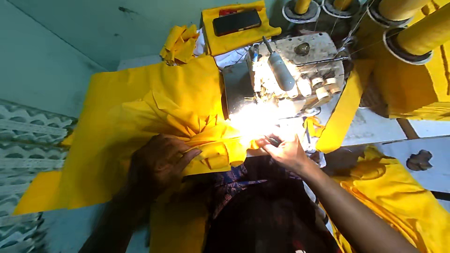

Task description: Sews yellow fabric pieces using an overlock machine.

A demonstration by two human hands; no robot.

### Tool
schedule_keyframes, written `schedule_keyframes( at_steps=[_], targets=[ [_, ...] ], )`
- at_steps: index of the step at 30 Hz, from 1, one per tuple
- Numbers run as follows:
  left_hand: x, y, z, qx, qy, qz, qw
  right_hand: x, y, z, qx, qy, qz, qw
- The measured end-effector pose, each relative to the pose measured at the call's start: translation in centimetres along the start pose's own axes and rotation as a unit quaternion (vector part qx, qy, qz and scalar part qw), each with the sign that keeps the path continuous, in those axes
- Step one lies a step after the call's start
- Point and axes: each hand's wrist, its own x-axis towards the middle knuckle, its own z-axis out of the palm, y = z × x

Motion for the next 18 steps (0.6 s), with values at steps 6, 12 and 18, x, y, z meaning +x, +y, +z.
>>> schedule_keyframes(
  at_steps=[6, 12, 18],
  targets=[
    [0.6, 1.3, -0.7, 0.036, -0.025, -0.014, 0.999, 0.0, -0.2, 0.2, -0.058, 0.071, -0.027, 0.995],
    [2.1, 1.3, -1.4, 0.02, -0.06, -0.069, 0.996, -0.2, -0.2, 0.4, -0.049, 0.101, -0.031, 0.993],
    [8.1, 3.9, 1.6, -0.366, 0.113, -0.272, 0.883, -0.6, -1.9, 0.7, 0.088, 0.1, 0.033, 0.99]
  ],
)
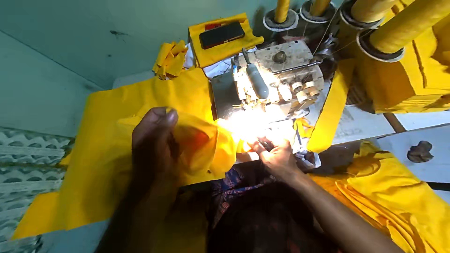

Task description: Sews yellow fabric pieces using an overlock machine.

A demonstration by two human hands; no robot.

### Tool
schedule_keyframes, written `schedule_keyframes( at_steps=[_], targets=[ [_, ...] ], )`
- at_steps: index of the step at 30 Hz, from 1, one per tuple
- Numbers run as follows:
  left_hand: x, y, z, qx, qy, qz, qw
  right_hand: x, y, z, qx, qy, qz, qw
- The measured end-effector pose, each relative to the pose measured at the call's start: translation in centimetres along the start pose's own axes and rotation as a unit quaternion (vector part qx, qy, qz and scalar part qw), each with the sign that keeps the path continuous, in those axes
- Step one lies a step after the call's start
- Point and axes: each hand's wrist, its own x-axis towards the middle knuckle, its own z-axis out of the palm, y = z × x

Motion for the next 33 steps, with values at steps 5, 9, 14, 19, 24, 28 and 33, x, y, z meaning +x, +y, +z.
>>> schedule_keyframes(
  at_steps=[5, 9, 14, 19, 24, 28, 33],
  targets=[
    [5.6, 1.1, 5.3, 0.099, 0.015, 0.178, 0.979, 0.0, -1.4, -0.2, -0.015, -0.008, 0.029, 0.999],
    [8.6, 1.9, 7.3, 0.377, -0.01, 0.296, 0.878, 0.6, -1.8, -0.7, -0.035, 0.015, 0.015, 0.999],
    [10.5, 2.2, 8.3, 0.511, -0.064, 0.301, 0.802, 1.1, -2.2, -1.2, -0.062, 0.033, 0.002, 0.998],
    [10.2, 2.0, 8.6, 0.516, -0.059, 0.363, 0.774, 1.0, -2.1, -1.2, -0.061, 0.043, 0.002, 0.997],
    [7.2, 2.4, 8.3, 0.437, -0.029, 0.401, 0.805, 1.1, -2.0, -1.2, 0.041, 0.083, 0.013, 0.996],
    [3.8, 3.4, 8.1, 0.336, -0.049, 0.327, 0.882, 2.0, -4.0, -1.2, 0.123, 0.068, 0.038, 0.989],
    [1.1, 4.2, 5.2, 0.282, -0.251, 0.193, 0.906, 2.7, -5.1, -1.6, 0.201, -0.063, 0.041, 0.977]
  ],
)
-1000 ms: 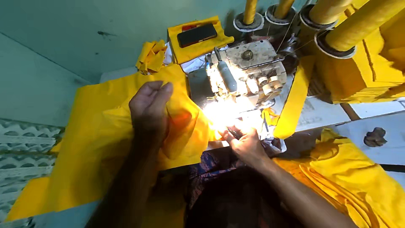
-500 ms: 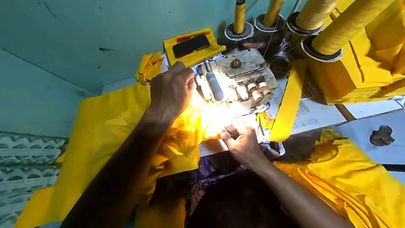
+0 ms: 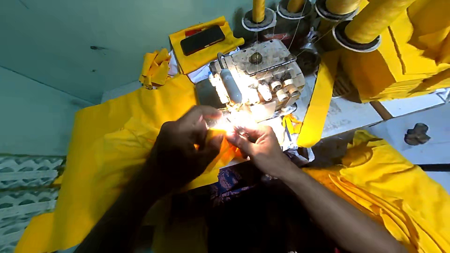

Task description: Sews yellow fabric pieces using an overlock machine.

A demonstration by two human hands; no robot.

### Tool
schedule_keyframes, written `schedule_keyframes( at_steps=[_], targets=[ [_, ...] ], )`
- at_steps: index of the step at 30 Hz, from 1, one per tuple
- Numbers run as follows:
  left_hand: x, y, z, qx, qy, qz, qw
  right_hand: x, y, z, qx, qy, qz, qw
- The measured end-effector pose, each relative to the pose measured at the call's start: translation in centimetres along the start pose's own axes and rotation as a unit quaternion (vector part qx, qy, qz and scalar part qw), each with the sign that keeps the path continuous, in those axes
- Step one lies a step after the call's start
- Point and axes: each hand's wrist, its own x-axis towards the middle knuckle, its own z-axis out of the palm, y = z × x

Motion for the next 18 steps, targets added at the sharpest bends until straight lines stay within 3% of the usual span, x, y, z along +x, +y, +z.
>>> schedule_keyframes(
  at_steps=[3, 6, 9, 12, 15, 18],
  targets=[
    [-1.5, -2.5, -1.9, 0.075, -0.126, 0.024, 0.989, -1.3, -0.5, -1.5, -0.008, -0.057, -0.017, 0.998],
    [-1.5, -4.9, -3.7, 0.099, -0.128, 0.047, 0.986, -2.7, 0.2, -2.6, 0.016, -0.08, 0.01, 0.997],
    [-0.4, -5.2, -4.0, -0.075, -0.138, 0.065, 0.985, -3.6, 1.8, -2.9, 0.061, -0.051, 0.061, 0.995],
    [0.7, -4.2, -2.2, -0.258, -0.138, 0.045, 0.955, -4.1, 3.2, -3.3, 0.085, 0.023, 0.094, 0.992],
    [1.8, -3.3, -0.4, -0.169, -0.116, 0.039, 0.978, -4.5, 3.9, -4.1, 0.078, 0.058, 0.097, 0.99],
    [2.2, -3.7, 2.0, -0.048, -0.134, 0.115, 0.983, -4.7, 4.1, -4.6, 0.049, 0.059, 0.073, 0.994]
  ],
)
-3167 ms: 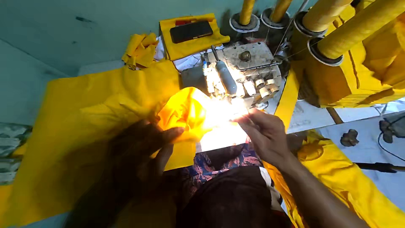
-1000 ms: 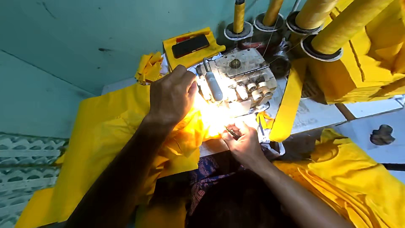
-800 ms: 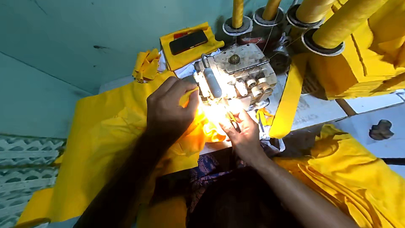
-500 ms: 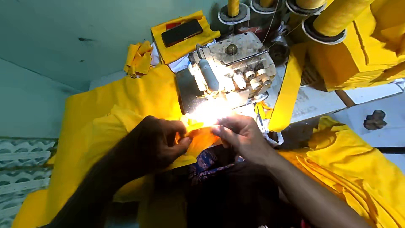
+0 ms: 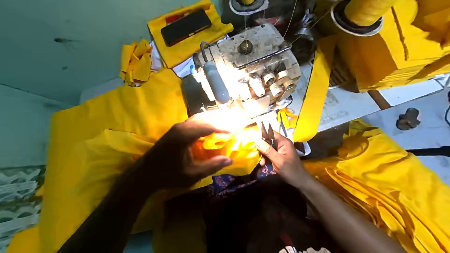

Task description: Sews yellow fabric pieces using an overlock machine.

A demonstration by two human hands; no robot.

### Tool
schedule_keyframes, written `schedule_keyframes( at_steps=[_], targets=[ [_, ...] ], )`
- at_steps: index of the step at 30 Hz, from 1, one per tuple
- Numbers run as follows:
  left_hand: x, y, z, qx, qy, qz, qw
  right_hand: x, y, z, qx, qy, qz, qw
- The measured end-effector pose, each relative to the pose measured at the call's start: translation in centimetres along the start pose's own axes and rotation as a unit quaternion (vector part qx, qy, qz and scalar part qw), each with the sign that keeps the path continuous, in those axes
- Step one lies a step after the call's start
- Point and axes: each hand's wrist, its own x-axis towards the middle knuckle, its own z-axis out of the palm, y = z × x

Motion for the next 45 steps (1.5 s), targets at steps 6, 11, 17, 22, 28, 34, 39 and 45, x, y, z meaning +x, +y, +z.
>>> schedule_keyframes(
  at_steps=[6, 11, 17, 22, 28, 34, 39, 45],
  targets=[
    [-0.4, -2.4, -2.1, -0.01, -0.017, -0.044, 0.999, -0.2, 1.2, -0.5, 0.02, -0.001, 0.014, 1.0],
    [-0.4, -3.2, -2.4, -0.169, 0.02, -0.208, 0.963, -0.1, 3.0, 0.2, 0.072, 0.024, 0.066, 0.995],
    [3.4, -5.4, 1.1, 0.114, 0.075, -0.264, 0.955, -0.2, 4.3, 1.6, 0.004, 0.054, 0.084, 0.995],
    [5.2, -9.1, 3.1, 0.156, 0.102, -0.236, 0.954, -0.1, 4.0, 2.7, -0.006, 0.072, 0.09, 0.993],
    [5.9, -10.4, 3.1, 0.176, 0.101, -0.22, 0.954, 0.3, 4.0, 3.0, -0.001, 0.063, 0.086, 0.994],
    [4.1, -4.2, 3.3, 0.221, 0.194, -0.24, 0.925, 0.3, 3.7, 3.0, -0.017, 0.031, 0.106, 0.994],
    [0.4, -1.1, 8.1, 0.256, 0.158, -0.153, 0.941, 0.4, 3.4, 3.1, -0.015, 0.013, 0.105, 0.994],
    [-0.7, -6.2, 7.3, 0.173, 0.145, -0.157, 0.962, 2.3, 4.4, 4.2, 0.028, 0.054, 0.106, 0.992]
  ],
)
